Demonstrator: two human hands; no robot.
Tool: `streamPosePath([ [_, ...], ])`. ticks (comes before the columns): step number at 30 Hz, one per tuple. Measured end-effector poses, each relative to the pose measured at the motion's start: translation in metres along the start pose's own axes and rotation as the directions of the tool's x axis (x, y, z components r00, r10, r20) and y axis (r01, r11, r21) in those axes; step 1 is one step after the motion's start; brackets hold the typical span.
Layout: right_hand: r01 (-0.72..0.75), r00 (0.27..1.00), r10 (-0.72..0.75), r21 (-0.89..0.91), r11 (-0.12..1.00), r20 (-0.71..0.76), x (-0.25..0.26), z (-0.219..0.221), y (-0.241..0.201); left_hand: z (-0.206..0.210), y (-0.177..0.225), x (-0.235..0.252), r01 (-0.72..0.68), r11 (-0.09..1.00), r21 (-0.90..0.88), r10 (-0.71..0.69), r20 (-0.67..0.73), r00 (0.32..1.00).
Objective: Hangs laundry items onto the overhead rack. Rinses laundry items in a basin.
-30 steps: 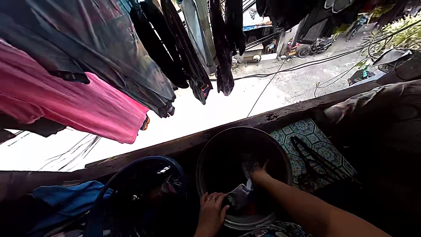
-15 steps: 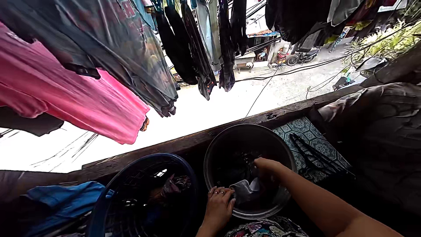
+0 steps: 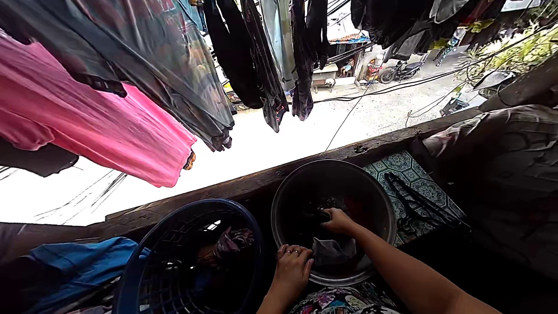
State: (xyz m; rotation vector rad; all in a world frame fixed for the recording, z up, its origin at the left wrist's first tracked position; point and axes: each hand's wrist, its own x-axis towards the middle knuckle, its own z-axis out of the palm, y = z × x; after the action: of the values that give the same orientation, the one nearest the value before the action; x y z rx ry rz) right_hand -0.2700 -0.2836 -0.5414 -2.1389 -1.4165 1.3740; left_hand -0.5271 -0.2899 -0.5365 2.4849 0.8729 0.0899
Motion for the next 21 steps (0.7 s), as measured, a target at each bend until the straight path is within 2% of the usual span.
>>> streamPosePath([
  [2, -0.007, 0.992, 0.031, 0.192, 0.981, -0.124, -0.019, -0.018, 0.003, -0.001, -0.003, -0.002, -0.024, 0.996, -0.083, 0.022, -0.028, 0.999],
  [5, -0.014, 0.959, 0.131, 0.420, 0.907, -0.251, -0.047, -0.052, -0.006, -0.006, -0.010, -0.003, -0.082, 0.949, -0.305, 0.038, -0.148, 0.988],
  [9, 0.018, 0.891, 0.277, 0.637, 0.771, -0.360, -0.070, -0.093, -0.019, -0.030, -0.013, 0.003, -0.039, 0.768, -0.639, -0.089, -0.167, 0.982],
  [11, 0.009, 0.851, 0.388, 0.749, 0.662, -0.353, -0.075, -0.109, -0.031, -0.043, -0.012, 0.011, 0.051, 0.748, -0.662, -0.148, -0.091, 0.985],
  [13, 0.045, 0.827, 0.458, 0.850, 0.525, -0.327, -0.074, -0.118, -0.039, -0.053, -0.008, 0.023, 0.151, 0.783, -0.604, -0.167, 0.030, 0.986],
  [16, 0.107, 0.867, 0.431, 0.937, 0.332, -0.251, -0.064, -0.117, -0.047, -0.057, 0.006, 0.052, 0.222, 0.837, -0.500, -0.148, 0.184, 0.972],
  [18, 0.088, 0.895, 0.395, 0.949, 0.303, -0.209, -0.054, -0.110, -0.053, -0.051, 0.017, 0.071, 0.242, 0.837, -0.491, -0.159, 0.205, 0.966],
  [21, 0.064, 0.933, 0.318, 0.947, 0.315, -0.168, -0.047, -0.096, -0.063, -0.039, 0.031, 0.094, 0.281, 0.793, -0.541, -0.287, 0.075, 0.955],
])
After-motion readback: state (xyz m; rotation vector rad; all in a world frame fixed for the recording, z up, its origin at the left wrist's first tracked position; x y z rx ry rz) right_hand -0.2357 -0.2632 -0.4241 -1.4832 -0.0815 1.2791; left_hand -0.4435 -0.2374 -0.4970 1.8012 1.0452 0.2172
